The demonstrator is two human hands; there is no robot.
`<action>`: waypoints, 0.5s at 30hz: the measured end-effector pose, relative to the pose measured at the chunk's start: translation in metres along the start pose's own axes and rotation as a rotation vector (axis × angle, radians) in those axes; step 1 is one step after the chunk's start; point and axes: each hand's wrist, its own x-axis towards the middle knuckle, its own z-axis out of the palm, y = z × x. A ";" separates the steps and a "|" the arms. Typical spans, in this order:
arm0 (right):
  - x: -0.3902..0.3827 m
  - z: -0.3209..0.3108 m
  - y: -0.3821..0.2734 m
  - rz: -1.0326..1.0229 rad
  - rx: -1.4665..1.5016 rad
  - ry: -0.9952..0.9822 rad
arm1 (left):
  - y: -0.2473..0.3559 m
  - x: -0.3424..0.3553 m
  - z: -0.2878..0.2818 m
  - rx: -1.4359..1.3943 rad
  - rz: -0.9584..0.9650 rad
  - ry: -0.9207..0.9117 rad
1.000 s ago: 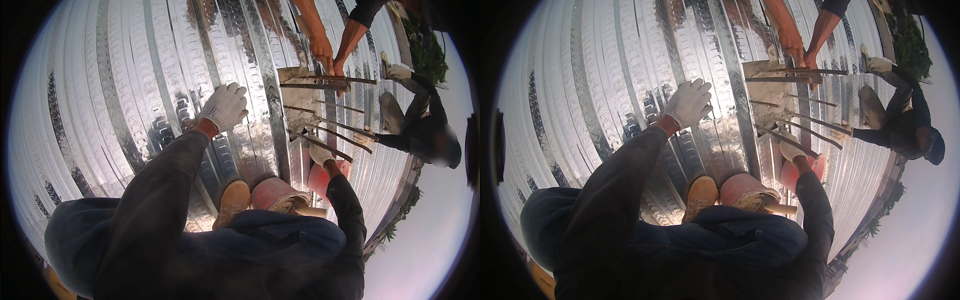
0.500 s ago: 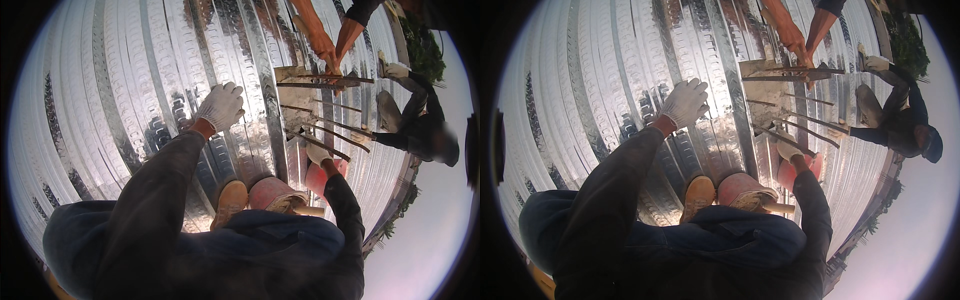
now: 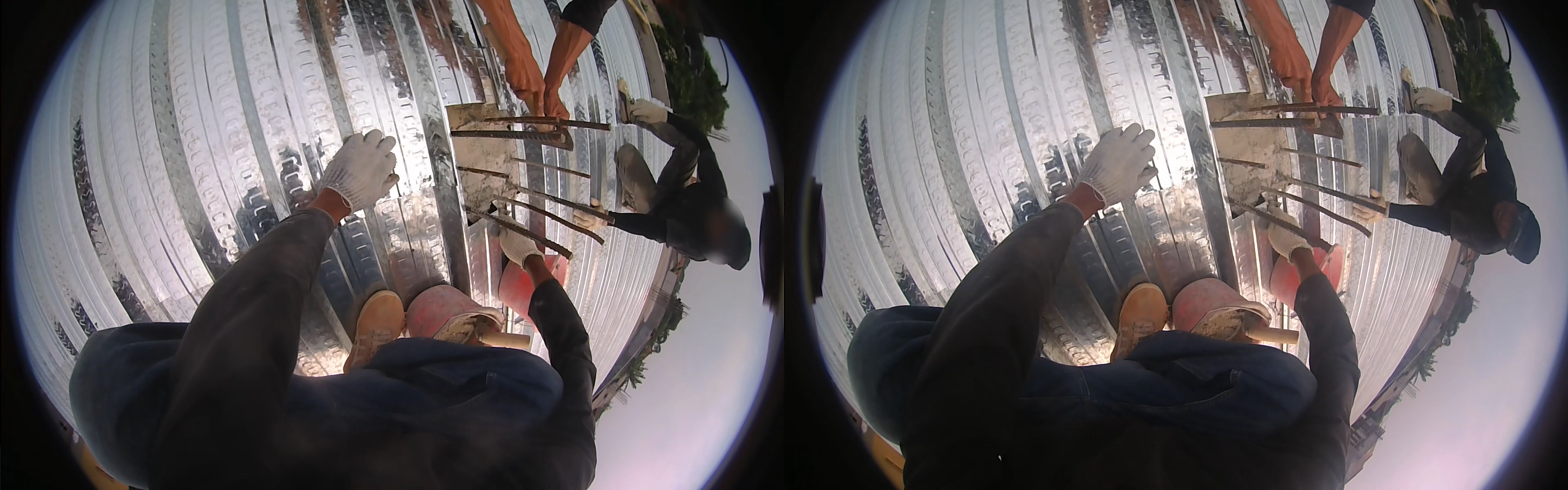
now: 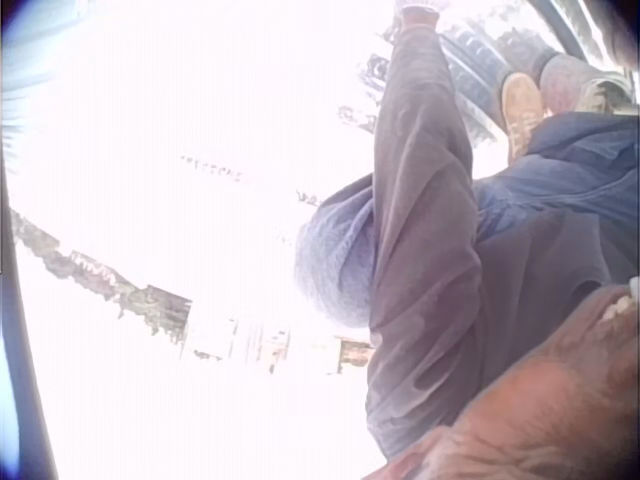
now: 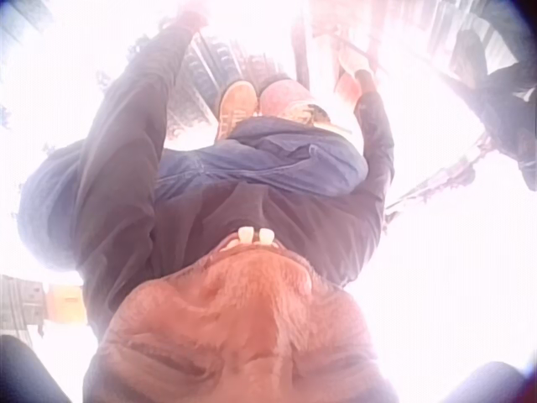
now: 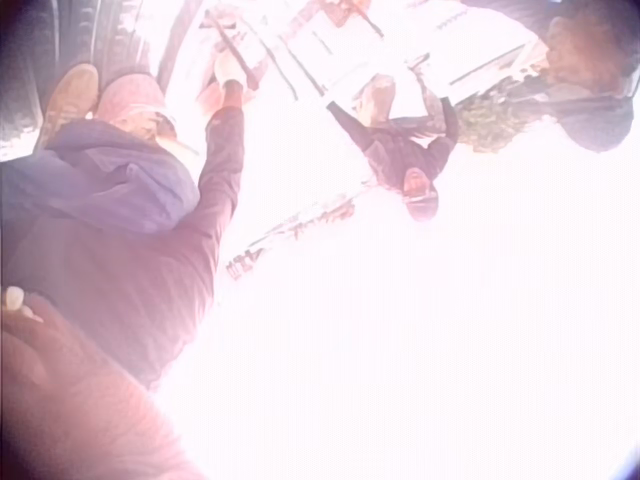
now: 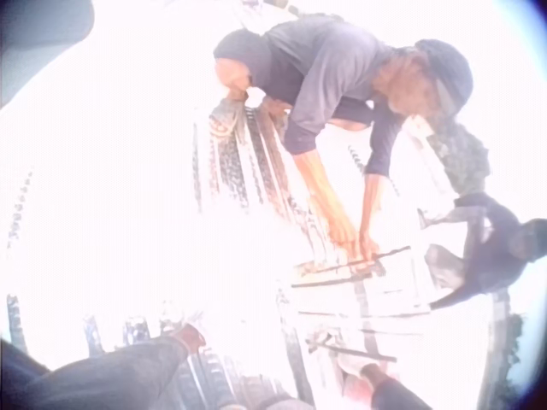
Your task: The person scoops cement from a bucket using a trowel and applies it to a metal roof surface around protruding rebar. The person repeatedly scoops and spreads the cement to fill gaps in the roof structure.
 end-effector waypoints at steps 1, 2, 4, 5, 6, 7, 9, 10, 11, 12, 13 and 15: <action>0.001 -0.001 -0.004 0.016 0.020 -0.026 | 0.000 -0.001 0.000 -0.001 -0.002 0.000; 0.002 -0.004 -0.007 0.032 0.039 -0.053 | -0.001 -0.001 0.001 -0.002 -0.004 0.000; -0.001 -0.005 -0.001 0.040 0.031 -0.052 | 0.001 0.001 0.000 -0.015 -0.006 0.006; -0.002 -0.005 0.001 0.026 0.011 -0.027 | 0.002 0.002 -0.001 -0.013 -0.002 0.016; -0.001 -0.004 -0.005 0.005 -0.001 -0.007 | 0.001 0.000 -0.001 -0.007 -0.004 0.018; 0.000 -0.006 -0.009 0.031 0.012 -0.052 | 0.000 -0.001 -0.001 -0.004 -0.005 0.017; 0.001 -0.013 -0.010 0.088 0.031 -0.139 | 0.000 -0.002 -0.003 -0.004 -0.004 0.017; 0.000 -0.013 -0.010 0.083 0.028 -0.140 | 0.001 -0.001 -0.003 -0.004 -0.002 0.017; -0.002 -0.013 -0.010 0.077 0.024 -0.142 | 0.001 -0.001 -0.004 -0.003 0.000 0.017; -0.004 -0.012 -0.010 0.071 0.022 -0.145 | 0.002 -0.002 -0.004 0.002 -0.001 0.013; -0.004 -0.012 -0.010 0.065 0.012 -0.159 | 0.002 -0.002 -0.004 -0.002 -0.003 0.002; 0.000 -0.013 -0.009 0.053 -0.007 -0.183 | 0.000 -0.001 -0.003 -0.012 -0.012 -0.022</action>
